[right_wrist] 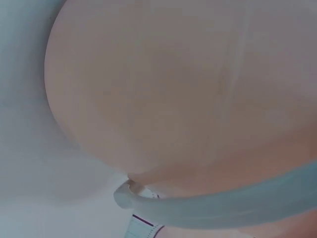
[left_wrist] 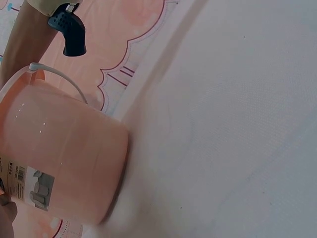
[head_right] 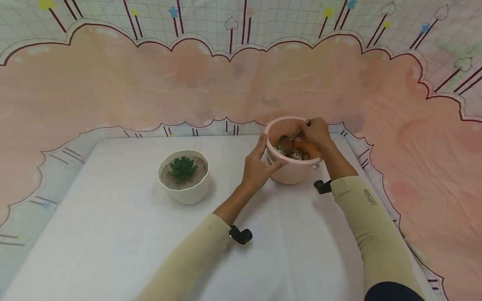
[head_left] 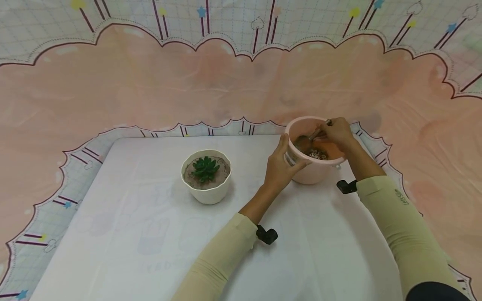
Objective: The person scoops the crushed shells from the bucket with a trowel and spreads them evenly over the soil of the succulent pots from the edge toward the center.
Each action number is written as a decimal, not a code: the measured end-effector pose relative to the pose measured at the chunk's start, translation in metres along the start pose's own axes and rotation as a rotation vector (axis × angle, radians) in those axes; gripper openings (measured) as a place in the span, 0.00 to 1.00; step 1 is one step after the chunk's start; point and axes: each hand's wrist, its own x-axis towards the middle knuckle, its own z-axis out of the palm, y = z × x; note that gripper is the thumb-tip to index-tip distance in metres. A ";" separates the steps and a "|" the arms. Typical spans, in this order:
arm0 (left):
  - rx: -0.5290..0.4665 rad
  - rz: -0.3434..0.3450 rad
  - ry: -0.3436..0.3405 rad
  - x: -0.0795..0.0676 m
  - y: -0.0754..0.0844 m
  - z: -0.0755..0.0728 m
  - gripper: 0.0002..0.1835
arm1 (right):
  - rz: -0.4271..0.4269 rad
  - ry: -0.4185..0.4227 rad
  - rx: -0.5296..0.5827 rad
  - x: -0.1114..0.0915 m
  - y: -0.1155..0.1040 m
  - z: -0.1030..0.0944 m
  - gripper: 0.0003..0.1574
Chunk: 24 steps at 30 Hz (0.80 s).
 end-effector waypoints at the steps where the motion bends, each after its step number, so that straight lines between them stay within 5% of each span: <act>1: -0.003 0.002 -0.001 0.000 0.000 0.000 0.58 | 0.007 -0.013 0.007 0.000 0.000 0.000 0.25; 24: 0.008 0.002 0.001 0.000 0.001 -0.001 0.57 | 0.021 -0.395 -0.086 0.009 0.000 -0.007 0.27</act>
